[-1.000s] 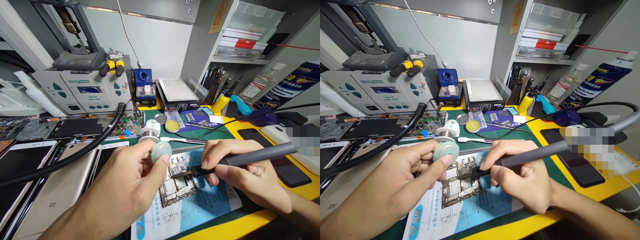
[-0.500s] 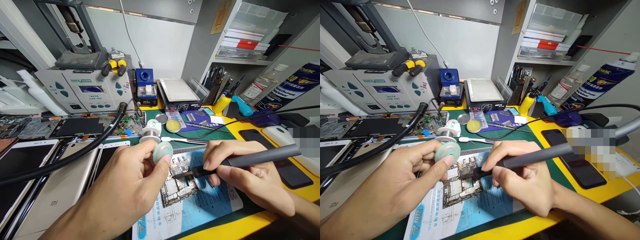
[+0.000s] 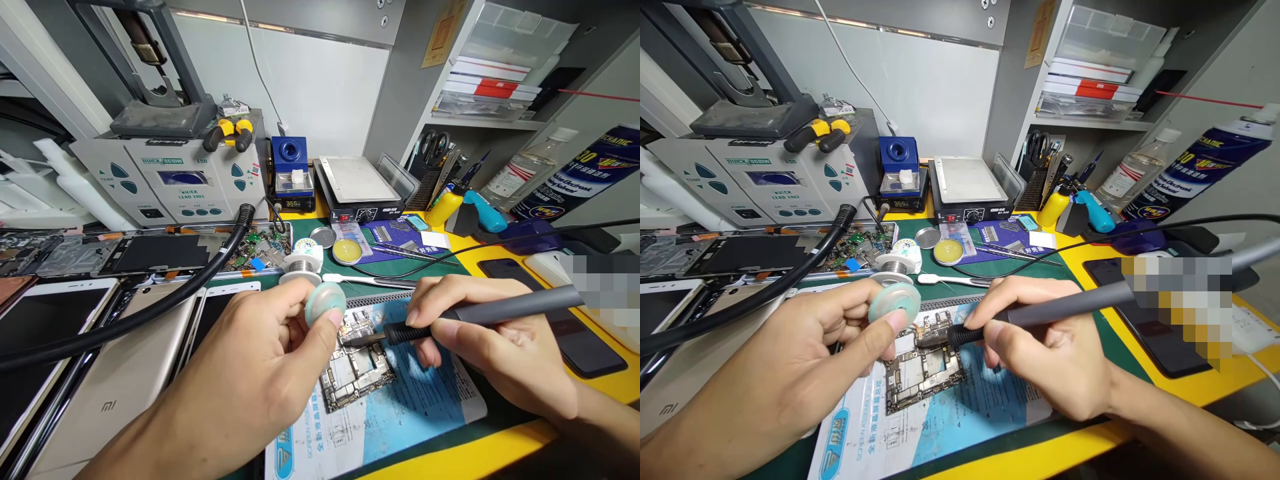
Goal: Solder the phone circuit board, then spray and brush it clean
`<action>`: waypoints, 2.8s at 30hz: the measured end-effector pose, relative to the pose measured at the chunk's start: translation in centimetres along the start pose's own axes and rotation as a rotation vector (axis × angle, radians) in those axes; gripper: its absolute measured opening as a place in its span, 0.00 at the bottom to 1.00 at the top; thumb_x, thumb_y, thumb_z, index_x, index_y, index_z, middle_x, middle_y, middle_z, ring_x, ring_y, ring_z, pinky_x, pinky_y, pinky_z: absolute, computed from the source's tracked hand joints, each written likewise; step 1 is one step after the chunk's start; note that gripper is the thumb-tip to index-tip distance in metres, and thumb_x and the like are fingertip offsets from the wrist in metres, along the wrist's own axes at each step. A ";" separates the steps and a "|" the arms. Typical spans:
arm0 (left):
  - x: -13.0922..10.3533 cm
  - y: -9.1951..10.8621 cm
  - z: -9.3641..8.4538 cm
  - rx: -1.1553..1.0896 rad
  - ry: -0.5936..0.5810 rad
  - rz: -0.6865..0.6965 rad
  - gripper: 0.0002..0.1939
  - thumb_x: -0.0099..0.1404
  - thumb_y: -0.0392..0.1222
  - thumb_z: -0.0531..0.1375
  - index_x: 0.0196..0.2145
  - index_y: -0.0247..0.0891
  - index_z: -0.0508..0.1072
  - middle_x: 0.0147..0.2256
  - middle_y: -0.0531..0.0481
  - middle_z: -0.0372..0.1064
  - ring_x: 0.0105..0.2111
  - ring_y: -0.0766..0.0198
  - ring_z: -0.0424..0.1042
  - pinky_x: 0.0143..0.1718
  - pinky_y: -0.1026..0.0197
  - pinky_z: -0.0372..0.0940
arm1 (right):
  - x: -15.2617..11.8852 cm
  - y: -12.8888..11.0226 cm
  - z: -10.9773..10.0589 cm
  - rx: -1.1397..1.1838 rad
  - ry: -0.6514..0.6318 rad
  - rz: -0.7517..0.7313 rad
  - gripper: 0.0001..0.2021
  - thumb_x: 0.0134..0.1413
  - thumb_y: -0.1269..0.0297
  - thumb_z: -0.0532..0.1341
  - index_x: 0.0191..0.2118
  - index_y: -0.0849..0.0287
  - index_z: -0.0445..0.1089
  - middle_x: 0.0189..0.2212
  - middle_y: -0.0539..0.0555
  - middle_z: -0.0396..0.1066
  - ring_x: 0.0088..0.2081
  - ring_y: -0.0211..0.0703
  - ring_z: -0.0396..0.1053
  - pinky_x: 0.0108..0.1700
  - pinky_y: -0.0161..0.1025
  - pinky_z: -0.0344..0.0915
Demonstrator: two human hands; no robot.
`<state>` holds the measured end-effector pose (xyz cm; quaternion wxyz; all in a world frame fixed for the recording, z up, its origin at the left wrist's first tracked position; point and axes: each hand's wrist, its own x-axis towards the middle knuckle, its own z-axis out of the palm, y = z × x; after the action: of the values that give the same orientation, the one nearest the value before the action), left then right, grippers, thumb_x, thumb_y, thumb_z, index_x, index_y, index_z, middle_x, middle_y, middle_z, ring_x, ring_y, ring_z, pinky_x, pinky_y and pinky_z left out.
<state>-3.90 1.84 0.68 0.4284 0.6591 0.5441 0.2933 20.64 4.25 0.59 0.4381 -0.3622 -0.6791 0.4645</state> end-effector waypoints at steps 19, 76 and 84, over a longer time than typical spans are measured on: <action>-0.1 -0.2 -0.1 -0.017 -0.008 -0.025 0.21 0.73 0.57 0.56 0.27 0.42 0.62 0.23 0.53 0.69 0.23 0.66 0.68 0.18 0.65 0.52 | 0.0 1.0 0.0 0.245 0.039 0.330 0.08 0.58 0.61 0.70 0.30 0.57 0.79 0.19 0.51 0.74 0.14 0.40 0.70 0.15 0.31 0.65; 0.7 -1.3 -1.2 -0.343 0.011 -0.074 0.19 0.67 0.54 0.64 0.27 0.36 0.75 0.25 0.48 0.76 0.16 0.66 0.71 0.16 0.67 0.66 | 2.3 0.6 -0.3 0.404 0.188 0.438 0.06 0.45 0.63 0.67 0.26 0.60 0.73 0.12 0.49 0.69 0.10 0.36 0.62 0.09 0.28 0.55; 1.2 -1.3 -0.8 -0.460 0.061 -0.057 0.16 0.62 0.51 0.65 0.26 0.37 0.71 0.22 0.50 0.73 0.16 0.65 0.68 0.12 0.66 0.65 | 3.0 1.2 -0.8 0.451 0.121 0.425 0.08 0.51 0.62 0.65 0.28 0.62 0.74 0.12 0.48 0.68 0.09 0.33 0.60 0.09 0.27 0.54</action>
<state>-4.92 3.29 -0.15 0.5588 0.5193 0.4941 0.4171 20.39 7.55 0.40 0.4400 -0.4166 -0.4409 0.6622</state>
